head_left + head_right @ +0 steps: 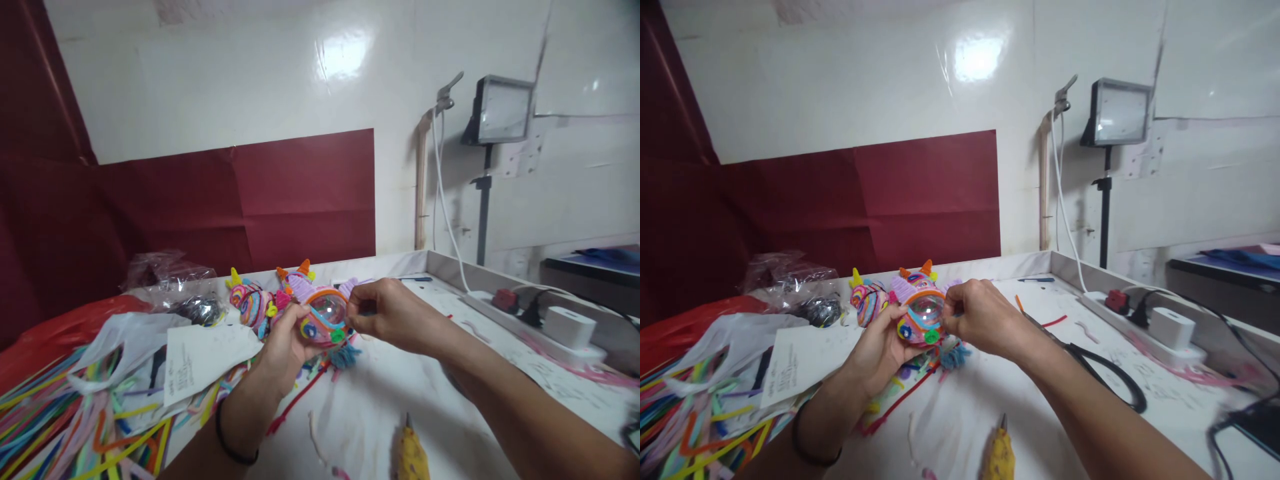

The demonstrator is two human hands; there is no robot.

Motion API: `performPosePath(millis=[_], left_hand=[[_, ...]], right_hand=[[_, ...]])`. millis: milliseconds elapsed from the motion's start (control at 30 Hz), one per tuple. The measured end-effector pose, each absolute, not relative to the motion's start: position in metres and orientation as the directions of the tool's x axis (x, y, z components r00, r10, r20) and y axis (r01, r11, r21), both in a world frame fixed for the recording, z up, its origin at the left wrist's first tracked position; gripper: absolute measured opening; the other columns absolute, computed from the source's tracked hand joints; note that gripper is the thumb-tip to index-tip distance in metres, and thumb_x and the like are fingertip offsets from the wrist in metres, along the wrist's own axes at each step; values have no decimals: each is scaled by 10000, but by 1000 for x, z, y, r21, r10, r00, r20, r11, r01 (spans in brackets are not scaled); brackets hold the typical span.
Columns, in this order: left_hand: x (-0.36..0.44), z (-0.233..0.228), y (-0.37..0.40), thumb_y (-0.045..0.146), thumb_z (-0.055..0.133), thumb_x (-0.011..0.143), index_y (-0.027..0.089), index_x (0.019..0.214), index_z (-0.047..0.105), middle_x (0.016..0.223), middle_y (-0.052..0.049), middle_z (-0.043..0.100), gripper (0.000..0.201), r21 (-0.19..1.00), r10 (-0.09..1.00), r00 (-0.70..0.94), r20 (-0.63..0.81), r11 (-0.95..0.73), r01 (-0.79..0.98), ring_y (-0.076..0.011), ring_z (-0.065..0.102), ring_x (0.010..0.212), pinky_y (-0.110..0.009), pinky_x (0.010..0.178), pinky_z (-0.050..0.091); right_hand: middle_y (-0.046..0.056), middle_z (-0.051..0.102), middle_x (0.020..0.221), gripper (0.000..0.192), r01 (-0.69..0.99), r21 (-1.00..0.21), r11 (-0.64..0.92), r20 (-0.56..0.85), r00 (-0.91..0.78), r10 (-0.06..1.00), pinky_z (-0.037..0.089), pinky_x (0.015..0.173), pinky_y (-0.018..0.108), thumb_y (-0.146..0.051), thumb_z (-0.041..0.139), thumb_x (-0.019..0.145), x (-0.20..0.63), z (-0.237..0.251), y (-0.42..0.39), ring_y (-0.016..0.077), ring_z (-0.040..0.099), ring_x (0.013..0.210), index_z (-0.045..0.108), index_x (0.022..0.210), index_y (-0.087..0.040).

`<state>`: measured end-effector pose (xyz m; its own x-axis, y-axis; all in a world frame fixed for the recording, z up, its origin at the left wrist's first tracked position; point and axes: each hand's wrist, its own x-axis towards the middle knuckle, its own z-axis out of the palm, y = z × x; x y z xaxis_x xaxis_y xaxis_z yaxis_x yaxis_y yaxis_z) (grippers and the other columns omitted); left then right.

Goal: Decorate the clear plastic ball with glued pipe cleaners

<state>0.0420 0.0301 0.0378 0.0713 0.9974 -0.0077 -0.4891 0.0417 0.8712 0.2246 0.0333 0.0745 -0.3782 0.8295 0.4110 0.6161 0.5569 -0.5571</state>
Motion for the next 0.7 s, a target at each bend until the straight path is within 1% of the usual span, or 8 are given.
performPosePath(millis=[167,367,600,700], left_hand=[[42,38,29,173,547,861,125,1022,649,990,-124,747,196,871,998,62,14,18,-492,-236,715,852,-418,741,621],[42,36,30,188,559,853,122,1045,639,988,-124,738,219,884,997,70,21,14,-467,-236,709,854,-423,757,616],[42,37,29,188,558,847,146,1026,629,988,-99,728,197,886,996,85,33,10,-463,-215,702,821,-377,713,616],[43,37,27,184,551,849,156,1029,618,979,-94,728,194,886,995,91,36,10,-464,-214,703,820,-383,726,615]], right_hand=[[-27,611,566,119,631,-538,559,409,-385,827,351,534,245,-134,594,693,224,74,32,126,527,543,601,598,-206],[-24,617,564,143,623,-549,558,406,-385,829,364,540,240,-111,587,695,223,78,30,129,552,556,594,586,-204],[-23,621,582,127,637,-545,546,386,-388,837,372,555,248,-128,596,702,224,78,29,135,555,576,599,598,-203],[-15,640,610,116,640,-532,555,392,-396,831,379,573,248,-116,600,700,225,77,31,136,562,596,617,619,-197]])
